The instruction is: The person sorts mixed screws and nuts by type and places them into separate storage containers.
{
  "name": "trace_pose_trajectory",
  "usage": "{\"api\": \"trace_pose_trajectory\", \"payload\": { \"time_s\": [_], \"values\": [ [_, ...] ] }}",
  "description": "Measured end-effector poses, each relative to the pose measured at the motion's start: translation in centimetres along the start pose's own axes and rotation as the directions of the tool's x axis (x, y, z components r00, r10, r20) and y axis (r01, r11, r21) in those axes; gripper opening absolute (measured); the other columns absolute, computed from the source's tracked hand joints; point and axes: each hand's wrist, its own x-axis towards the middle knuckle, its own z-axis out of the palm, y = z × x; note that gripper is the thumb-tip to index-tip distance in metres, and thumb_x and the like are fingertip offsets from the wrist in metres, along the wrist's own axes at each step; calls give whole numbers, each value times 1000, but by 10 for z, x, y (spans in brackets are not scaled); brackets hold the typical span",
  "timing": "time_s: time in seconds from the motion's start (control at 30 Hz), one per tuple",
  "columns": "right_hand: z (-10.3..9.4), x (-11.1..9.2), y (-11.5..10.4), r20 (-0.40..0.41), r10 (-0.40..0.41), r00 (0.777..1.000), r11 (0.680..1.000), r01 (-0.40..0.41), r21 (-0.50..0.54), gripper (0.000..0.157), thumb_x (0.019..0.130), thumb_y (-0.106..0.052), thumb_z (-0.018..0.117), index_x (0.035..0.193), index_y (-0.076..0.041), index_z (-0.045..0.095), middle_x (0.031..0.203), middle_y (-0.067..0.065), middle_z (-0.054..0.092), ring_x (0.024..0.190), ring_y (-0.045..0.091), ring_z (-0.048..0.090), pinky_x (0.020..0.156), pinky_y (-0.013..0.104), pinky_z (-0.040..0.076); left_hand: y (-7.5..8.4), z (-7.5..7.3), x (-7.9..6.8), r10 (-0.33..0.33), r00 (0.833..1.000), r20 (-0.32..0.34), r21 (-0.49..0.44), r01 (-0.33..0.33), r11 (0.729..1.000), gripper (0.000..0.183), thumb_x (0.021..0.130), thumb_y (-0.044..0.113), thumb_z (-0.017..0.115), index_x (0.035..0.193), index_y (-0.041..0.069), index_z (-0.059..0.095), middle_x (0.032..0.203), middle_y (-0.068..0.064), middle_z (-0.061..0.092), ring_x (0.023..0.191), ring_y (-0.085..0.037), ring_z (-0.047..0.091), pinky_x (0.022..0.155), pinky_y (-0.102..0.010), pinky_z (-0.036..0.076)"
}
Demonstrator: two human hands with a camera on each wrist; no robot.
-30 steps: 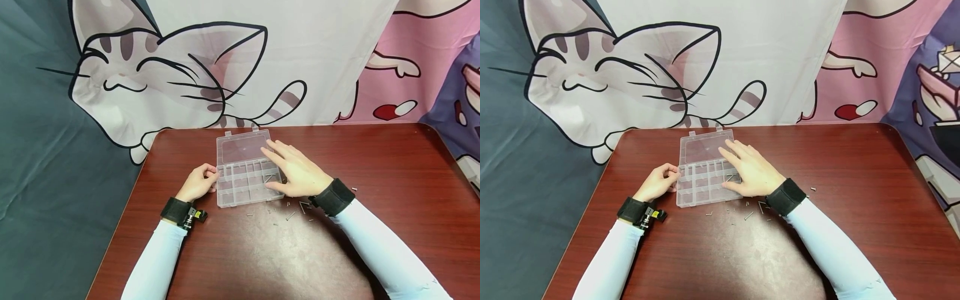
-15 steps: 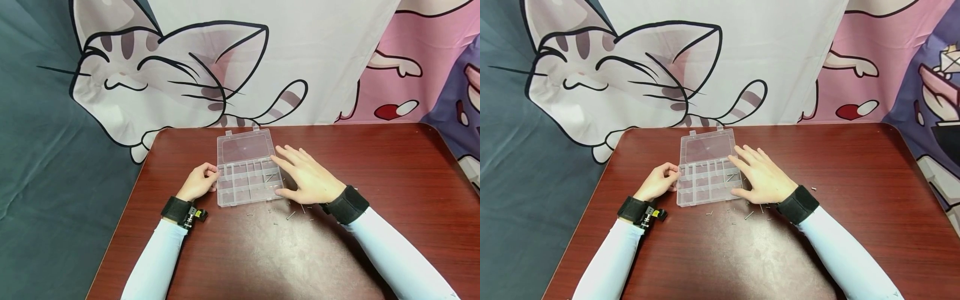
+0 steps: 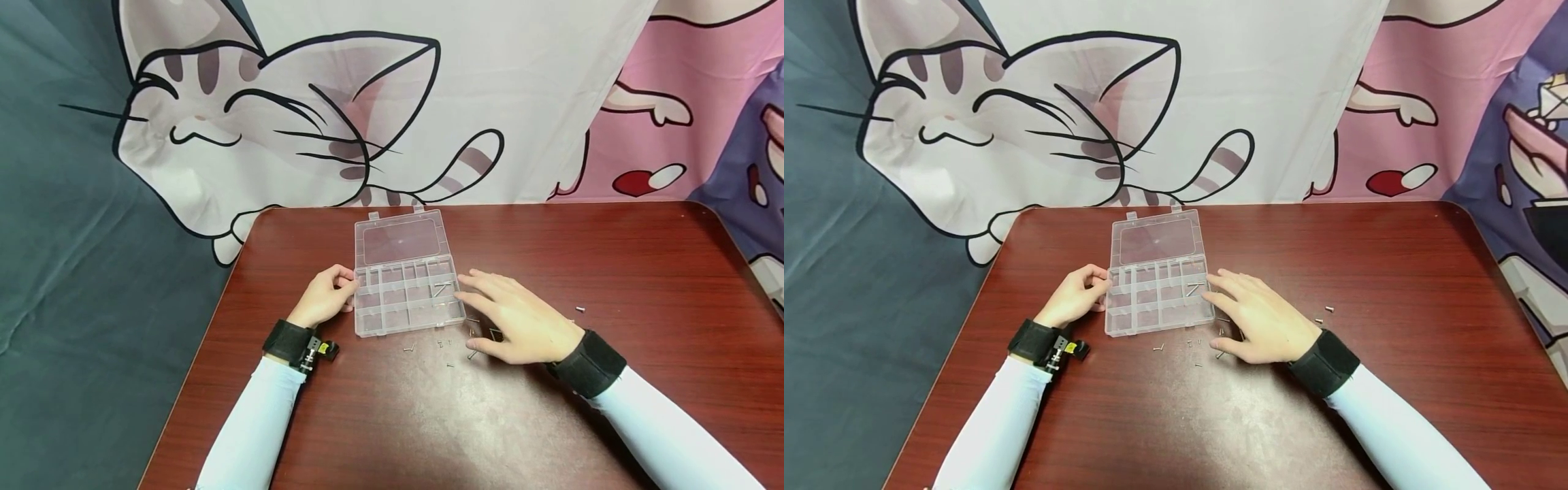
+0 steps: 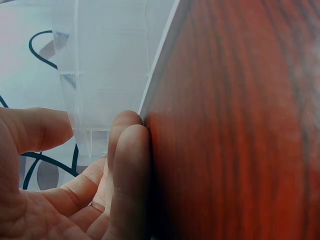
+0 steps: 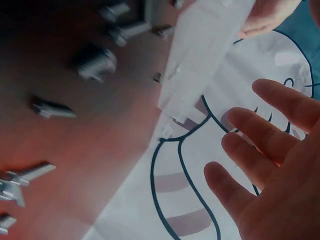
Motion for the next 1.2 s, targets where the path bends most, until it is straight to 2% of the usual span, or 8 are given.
{"api": "trace_pose_trajectory", "payload": {
  "time_s": [0.2, 0.3, 0.67, 0.9, 1.2],
  "values": [
    [13, -13, -5, -28, -53, 998, 999, 53, 10, 64, 82, -44, 84, 131, -7, 67, 141, 15, 61, 131, 32, 58, 108, 52, 48, -2, 0, 0, 9, 1000, -1, 0, -9, 1000, 25, 103, 25, 63, 118, 5, 60, 87, -11, 64, 67, -18, 67, 66, -30, 63],
    [16, -16, -10, -29, -68, 997, 998, 68, -5, 59, 81, -43, 85, 127, -9, 69, 135, 13, 62, 123, 29, 61, 103, 49, 51, -2, 0, 1, 12, 1000, -6, 2, -12, 1000, 24, 103, 25, 63, 117, 5, 60, 87, -11, 64, 68, -18, 66, 66, -30, 63],
    [24, -23, -21, -22, -111, 994, 993, 110, -41, 38, 80, -33, 84, 111, -17, 70, 113, -2, 59, 96, 14, 58, 81, 37, 49, -2, 0, 2, 1, 1000, -5, -8, -1, 1000, 24, 104, 24, 62, 118, 5, 60, 88, -11, 65, 68, -17, 66, 66, -30, 64],
    [31, -25, -25, -53, -173, 983, 983, 170, -67, 27, 74, -17, 84, 97, -18, 69, 95, -6, 57, 82, 11, 55, 71, 31, 42, -3, 0, 2, 12, 1000, -4, 4, -12, 1000, 22, 103, 23, 62, 116, 5, 60, 86, -11, 64, 67, -18, 66, 66, -30, 63],
    [39, -23, -31, -35, -140, 990, 986, 136, -100, 17, 78, -11, 80, 86, -18, 67, 87, -6, 53, 76, 14, 55, 67, 33, 43, -3, -1, 1, 16, 1000, 0, 6, -16, 1000, 23, 104, 23, 62, 117, 5, 60, 88, -11, 64, 68, -18, 66, 67, -30, 64]
  ]
}}
